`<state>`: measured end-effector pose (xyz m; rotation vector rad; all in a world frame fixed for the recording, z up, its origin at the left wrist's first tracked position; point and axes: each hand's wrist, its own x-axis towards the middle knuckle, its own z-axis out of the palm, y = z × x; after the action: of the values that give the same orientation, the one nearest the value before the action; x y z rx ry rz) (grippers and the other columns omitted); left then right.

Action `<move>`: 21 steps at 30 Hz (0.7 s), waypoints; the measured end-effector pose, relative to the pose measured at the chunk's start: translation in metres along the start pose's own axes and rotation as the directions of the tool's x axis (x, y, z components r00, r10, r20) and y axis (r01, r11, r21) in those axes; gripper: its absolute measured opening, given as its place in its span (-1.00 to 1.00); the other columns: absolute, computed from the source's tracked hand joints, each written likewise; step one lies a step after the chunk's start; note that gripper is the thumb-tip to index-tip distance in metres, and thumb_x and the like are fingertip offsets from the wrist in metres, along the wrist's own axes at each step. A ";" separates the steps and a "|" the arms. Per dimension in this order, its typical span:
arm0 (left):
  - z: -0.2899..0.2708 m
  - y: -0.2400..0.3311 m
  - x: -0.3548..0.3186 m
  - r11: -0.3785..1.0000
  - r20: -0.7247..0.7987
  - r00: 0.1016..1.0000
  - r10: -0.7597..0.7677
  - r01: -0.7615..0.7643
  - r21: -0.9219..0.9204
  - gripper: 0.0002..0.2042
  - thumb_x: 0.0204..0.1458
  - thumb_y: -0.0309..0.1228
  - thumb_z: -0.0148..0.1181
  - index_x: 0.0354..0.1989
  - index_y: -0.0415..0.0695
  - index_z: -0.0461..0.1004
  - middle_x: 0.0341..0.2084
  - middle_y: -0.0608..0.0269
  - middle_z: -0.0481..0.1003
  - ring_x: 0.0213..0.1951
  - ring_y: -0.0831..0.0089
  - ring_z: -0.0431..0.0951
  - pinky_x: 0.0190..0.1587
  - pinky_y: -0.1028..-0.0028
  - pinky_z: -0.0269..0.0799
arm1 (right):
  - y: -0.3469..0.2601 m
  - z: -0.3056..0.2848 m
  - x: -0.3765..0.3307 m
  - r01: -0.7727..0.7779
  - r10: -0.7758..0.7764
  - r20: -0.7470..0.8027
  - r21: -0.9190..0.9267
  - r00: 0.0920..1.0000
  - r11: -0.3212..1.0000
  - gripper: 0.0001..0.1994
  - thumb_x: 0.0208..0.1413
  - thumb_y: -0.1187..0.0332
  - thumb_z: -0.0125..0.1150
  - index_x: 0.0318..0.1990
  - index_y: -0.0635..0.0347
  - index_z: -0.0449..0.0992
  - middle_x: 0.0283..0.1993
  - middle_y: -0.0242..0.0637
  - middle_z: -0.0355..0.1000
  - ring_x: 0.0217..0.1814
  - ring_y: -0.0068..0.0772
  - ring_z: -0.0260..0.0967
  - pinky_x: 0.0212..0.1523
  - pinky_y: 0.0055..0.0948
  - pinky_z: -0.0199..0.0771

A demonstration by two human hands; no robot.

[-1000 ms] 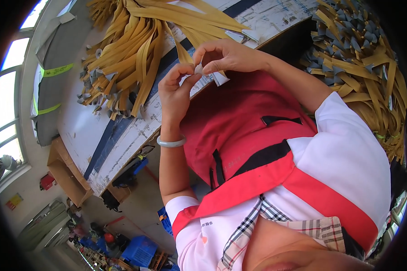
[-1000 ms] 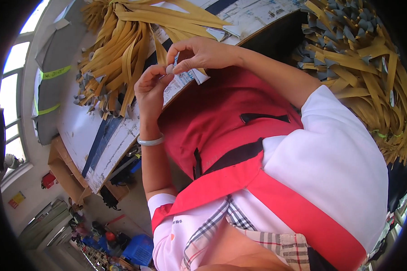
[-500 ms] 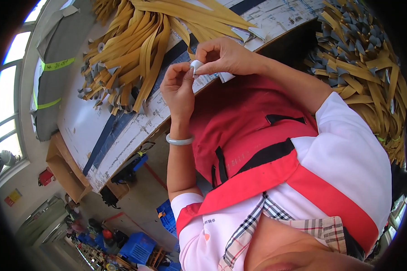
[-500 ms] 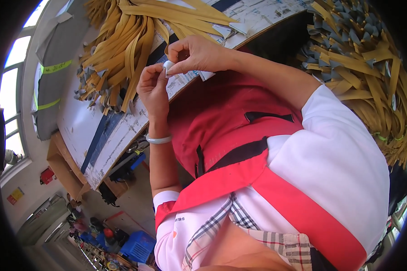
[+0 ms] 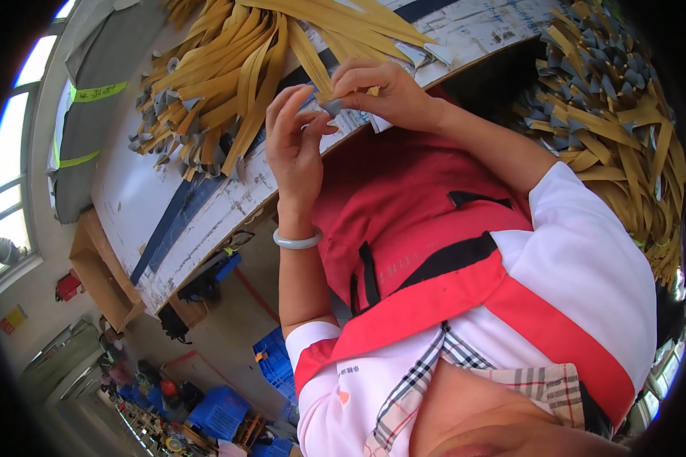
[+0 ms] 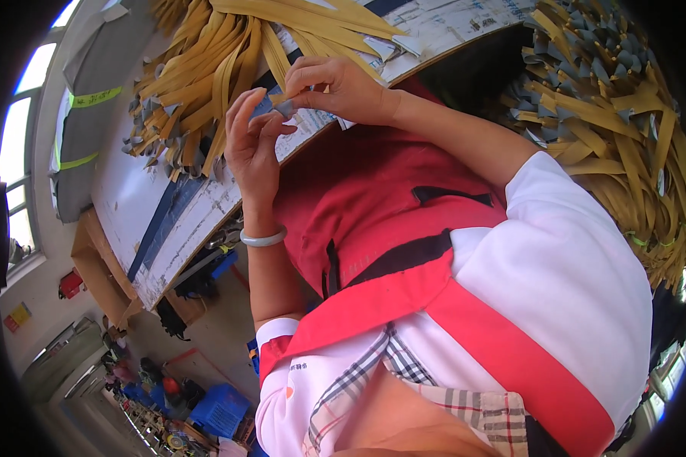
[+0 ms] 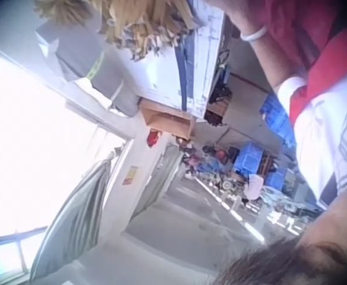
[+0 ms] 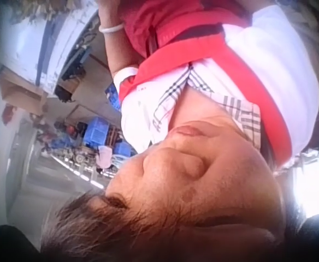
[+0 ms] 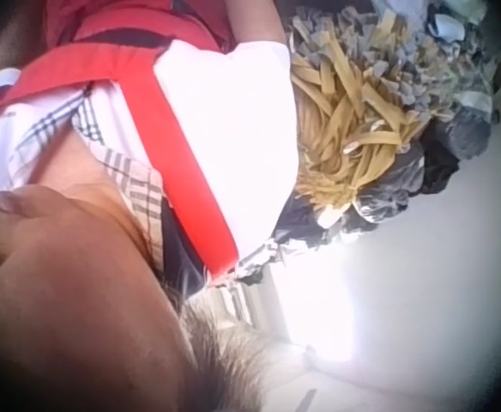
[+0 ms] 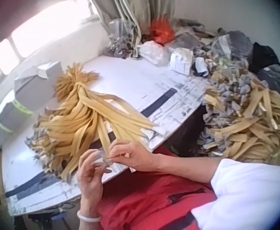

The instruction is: Assembling yellow straps by attaching white plastic components.

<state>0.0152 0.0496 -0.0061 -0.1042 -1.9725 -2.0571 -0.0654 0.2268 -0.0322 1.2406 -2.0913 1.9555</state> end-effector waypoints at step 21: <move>-0.068 0.010 -0.026 0.773 -0.197 0.953 0.232 -0.058 0.631 -0.70 0.05 -0.66 0.22 -0.01 -0.24 0.48 -0.08 0.12 0.45 -0.13 0.34 0.52 -0.12 0.44 0.47 | -0.013 -0.040 -0.057 -0.448 0.584 0.139 -0.508 0.800 0.735 -0.72 0.13 0.15 0.29 -0.32 0.22 0.53 -0.37 -0.23 0.50 -0.32 -0.26 0.45 -0.24 -0.34 0.41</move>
<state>0.0523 -0.0135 -0.0074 0.1477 -2.2638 -1.1582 -0.0386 0.2920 -0.0418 0.9453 -3.0968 1.2957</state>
